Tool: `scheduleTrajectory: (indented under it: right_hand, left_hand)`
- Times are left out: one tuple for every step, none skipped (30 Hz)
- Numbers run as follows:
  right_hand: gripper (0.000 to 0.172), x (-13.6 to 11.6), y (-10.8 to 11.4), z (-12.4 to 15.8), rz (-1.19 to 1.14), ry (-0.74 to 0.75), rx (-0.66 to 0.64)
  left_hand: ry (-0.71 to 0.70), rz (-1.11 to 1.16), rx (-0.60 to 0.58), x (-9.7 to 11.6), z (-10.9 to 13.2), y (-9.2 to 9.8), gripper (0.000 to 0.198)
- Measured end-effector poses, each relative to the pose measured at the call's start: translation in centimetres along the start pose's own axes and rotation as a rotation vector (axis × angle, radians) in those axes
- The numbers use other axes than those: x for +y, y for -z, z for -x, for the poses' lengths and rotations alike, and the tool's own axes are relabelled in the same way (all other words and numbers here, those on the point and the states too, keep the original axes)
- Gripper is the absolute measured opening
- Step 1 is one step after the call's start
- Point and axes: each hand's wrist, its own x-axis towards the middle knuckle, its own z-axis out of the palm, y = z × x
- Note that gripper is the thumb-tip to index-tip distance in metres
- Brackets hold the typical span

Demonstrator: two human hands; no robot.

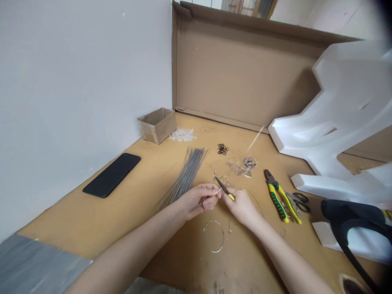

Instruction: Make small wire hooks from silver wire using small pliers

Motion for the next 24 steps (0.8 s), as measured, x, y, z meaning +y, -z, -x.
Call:
scheduleTrajectory:
  right_hand:
    - [0.028, -0.07, 0.13, 0.00, -0.062, 0.000, -0.033]
    - [0.029, -0.12, 0.27, 0.02, -0.131, -0.006, -0.067]
    - [0.030, -0.17, 0.40, 0.06, -0.206, -0.022, -0.101]
    - [0.033, -0.22, 0.53, 0.13, -0.287, -0.042, -0.151]
    - [0.035, -0.26, 0.64, 0.22, -0.372, -0.056, -0.220]
    - [0.038, -0.32, 0.73, 0.31, -0.456, -0.064, -0.300]
    - [0.040, -0.39, 0.79, 0.40, -0.528, -0.066, -0.380]
    - [0.042, -0.47, 0.82, 0.47, -0.567, -0.063, -0.434]
    - [0.042, -0.57, 0.82, 0.51, -0.558, -0.053, -0.438]
    - [0.041, -0.66, 0.79, 0.52, -0.492, -0.040, -0.379]
    - [0.038, -0.74, 0.74, 0.49, -0.365, -0.034, -0.265]
    - [0.034, -0.79, 0.65, 0.44, -0.193, -0.032, -0.125]
    - [0.028, -0.80, 0.56, 0.37, -0.003, -0.033, 0.019]
    - [0.023, -0.78, 0.46, 0.30, 0.175, -0.039, 0.148]
    - [0.018, -0.74, 0.37, 0.24, 0.316, -0.051, 0.245]
    - [0.016, -0.67, 0.30, 0.18, 0.403, -0.067, 0.307]
    - [0.016, -0.60, 0.25, 0.14, 0.419, -0.079, 0.328]
    - [0.018, -0.54, 0.24, 0.12, 0.362, -0.081, 0.303]
    - [0.022, -0.48, 0.25, 0.11, 0.241, -0.077, 0.227]
    - [0.028, -0.42, 0.27, 0.10, 0.074, -0.069, 0.108]
    - [0.034, -0.38, 0.31, 0.09, -0.111, -0.060, -0.040]
    - [0.039, -0.35, 0.33, 0.08, -0.280, -0.051, -0.189]
    - [0.042, -0.33, 0.35, 0.06, -0.395, -0.046, -0.295]
    - [0.043, -0.33, 0.36, 0.03, -0.430, -0.046, -0.332]
  left_hand:
    - [-0.023, -0.051, 0.011, 0.04, 0.03, -0.05, 0.012]
    - [-0.043, -0.099, 0.017, 0.12, 0.08, -0.11, 0.013]
    - [-0.056, -0.142, 0.018, 0.22, 0.15, -0.16, 0.014]
    - [-0.063, -0.177, 0.015, 0.35, 0.23, -0.21, 0.015]
    - [-0.066, -0.208, 0.010, 0.49, 0.31, -0.24, 0.016]
    - [-0.068, -0.236, 0.007, 0.63, 0.39, -0.25, 0.017]
    - [-0.072, -0.264, 0.006, 0.76, 0.45, -0.26, 0.017]
    - [-0.078, -0.290, 0.009, 0.85, 0.49, -0.26, 0.018]
    - [-0.084, -0.313, 0.017, 0.90, 0.51, -0.27, 0.019]
    - [-0.091, -0.335, 0.031, 0.90, 0.49, -0.29, 0.019]
    - [-0.098, -0.354, 0.052, 0.85, 0.44, -0.32, 0.019]
    - [-0.104, -0.370, 0.080, 0.74, 0.37, -0.37, 0.019]
    - [-0.111, -0.384, 0.114, 0.60, 0.28, -0.43, 0.019]
    - [-0.119, -0.396, 0.148, 0.44, 0.19, -0.51, 0.019]
    - [-0.130, -0.405, 0.179, 0.28, 0.11, -0.59, 0.019]
    - [-0.143, -0.411, 0.204, 0.14, 0.04, -0.66, 0.019]
    - [-0.155, -0.418, 0.220, 0.03, 0.00, -0.72, 0.019]
    - [-0.165, -0.427, 0.227, -0.02, 0.00, -0.77, 0.019]
    - [-0.173, -0.439, 0.225, -0.03, 0.02, -0.80, 0.019]
    - [-0.179, -0.452, 0.219, 0.00, 0.08, -0.81, 0.019]
    - [-0.183, -0.468, 0.211, 0.06, 0.14, -0.80, 0.020]
    - [-0.185, -0.483, 0.203, 0.12, 0.21, -0.78, 0.021]
    - [-0.186, -0.495, 0.199, 0.16, 0.26, -0.76, 0.021]
    - [-0.187, -0.504, 0.200, 0.18, 0.29, -0.73, 0.022]
